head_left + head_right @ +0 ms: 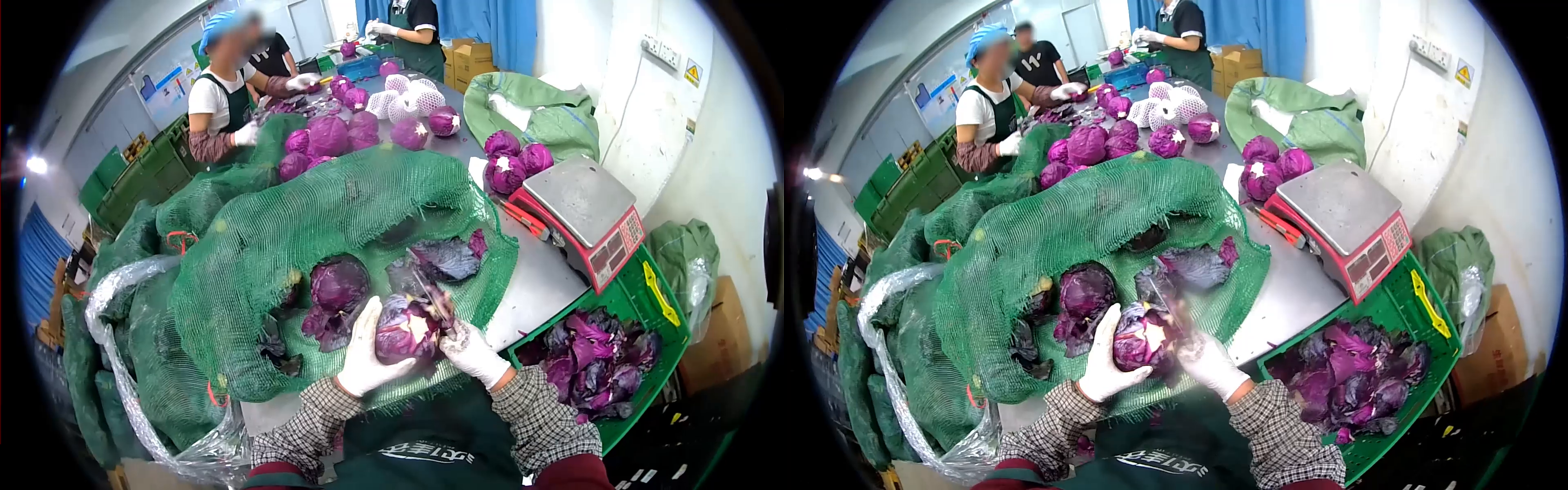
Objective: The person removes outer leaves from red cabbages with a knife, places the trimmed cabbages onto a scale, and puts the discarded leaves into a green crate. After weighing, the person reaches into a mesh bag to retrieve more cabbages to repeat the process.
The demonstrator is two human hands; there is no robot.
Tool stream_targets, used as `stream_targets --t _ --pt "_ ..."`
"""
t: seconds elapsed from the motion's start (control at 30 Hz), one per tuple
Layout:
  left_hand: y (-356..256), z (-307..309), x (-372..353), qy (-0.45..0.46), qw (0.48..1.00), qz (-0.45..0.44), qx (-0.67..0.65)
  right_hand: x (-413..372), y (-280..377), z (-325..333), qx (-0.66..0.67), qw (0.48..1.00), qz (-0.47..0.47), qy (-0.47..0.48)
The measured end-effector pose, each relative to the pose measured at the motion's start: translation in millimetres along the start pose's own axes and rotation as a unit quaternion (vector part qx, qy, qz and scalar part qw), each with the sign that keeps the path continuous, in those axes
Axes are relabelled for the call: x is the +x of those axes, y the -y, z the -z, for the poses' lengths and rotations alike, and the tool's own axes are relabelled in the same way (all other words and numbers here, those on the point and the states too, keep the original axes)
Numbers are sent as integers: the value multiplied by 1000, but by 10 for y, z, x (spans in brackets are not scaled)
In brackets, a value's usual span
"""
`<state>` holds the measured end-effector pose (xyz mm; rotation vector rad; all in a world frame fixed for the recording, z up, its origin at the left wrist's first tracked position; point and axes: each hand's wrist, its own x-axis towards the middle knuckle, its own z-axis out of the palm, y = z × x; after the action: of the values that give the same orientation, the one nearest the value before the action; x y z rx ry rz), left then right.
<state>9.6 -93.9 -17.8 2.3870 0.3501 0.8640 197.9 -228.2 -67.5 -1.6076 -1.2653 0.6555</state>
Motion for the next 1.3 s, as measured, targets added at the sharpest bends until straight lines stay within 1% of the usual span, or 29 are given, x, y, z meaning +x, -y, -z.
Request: stream_targets --t 0.03,0.07,0.13,0.17,0.2,0.27,0.3,0.33,0.37,0.4,0.43,0.47,0.53,0.57,0.6,0.63,0.7,0.77,0.8,0.83,0.87,0.9,1.0,1.03,1.07,1.1,1.2,1.27,1.3 --pt "9 40 -18 9 1000 -7 5 -28 146 35 196 973 -125 -3" --pt "-28 80 8 34 999 5 -36 -62 403 147 311 943 -111 -47" --pt "-272 122 139 74 997 13 3 -59 610 326 388 911 -76 -119" --pt "-259 64 164 62 997 -31 25 -71 735 435 398 910 2 -113" --pt "-372 61 225 89 995 0 38 -71 882 542 339 933 -30 -122" --pt "-342 5 274 87 996 -2 37 -232 893 657 256 952 15 -170" --pt "-278 3 290 73 996 -16 40 -420 951 759 219 948 -4 -231" --pt "-183 -17 286 48 997 -42 40 -627 1043 931 258 936 -62 -232" --pt "-166 0 293 51 996 -47 58 -868 885 1034 208 924 -105 -303" --pt "-166 8 286 53 995 -47 75 -1112 727 1134 162 902 -152 -369" --pt "-198 17 308 56 993 -60 85 -1280 723 1196 153 867 -99 -464" --pt "-273 15 334 69 991 -52 106 -1645 219 1360 208 852 -135 -462" --pt "-269 -22 362 64 989 -31 131 -1818 302 1269 357 762 -217 -495" --pt "-270 -30 374 54 990 -28 125 -1760 465 1135 314 824 -203 -426" --pt "-288 -22 397 63 989 -24 134 -1667 632 926 269 876 -190 -352" --pt "-281 -34 382 67 989 -23 132 -1550 685 761 260 905 -167 -293" --pt "-291 -21 362 74 987 -30 140 -1083 649 406 242 948 -108 -179" --pt "-333 -22 277 68 987 -23 143 -551 553 217 142 987 -40 -66" --pt "-317 -35 251 58 987 -27 146 -387 539 164 49 998 4 -37" --pt "-318 -46 231 50 987 -23 148 -220 548 115 -42 998 52 -16" --pt "-317 -67 212 41 988 -20 148 -96 583 75 -137 985 107 -23" --pt "-302 -96 192 28 988 -15 152 -34 631 77 -21 1000 11 6" --pt "-353 -149 171 16 987 9 161 68 558 59 -25 1000 -6 16" --pt "-376 -163 178 20 985 22 167 90 546 61 -36 999 8 6" --pt "-389 -169 192 25 984 35 173 142 482 62 34 997 -59 22" --pt "-376 -179 196 22 983 36 176 184 462 92 34 997 -72 -8" --pt "-335 -228 194 -5 984 36 172 352 417 95 -25 993 -85 -77" --pt "-309 -210 111 -18 987 29 155 494 -232 33 -114 987 -6 -111" --pt "-296 -176 66 -27 988 22 148 468 -363 4 -25 990 -61 -121"
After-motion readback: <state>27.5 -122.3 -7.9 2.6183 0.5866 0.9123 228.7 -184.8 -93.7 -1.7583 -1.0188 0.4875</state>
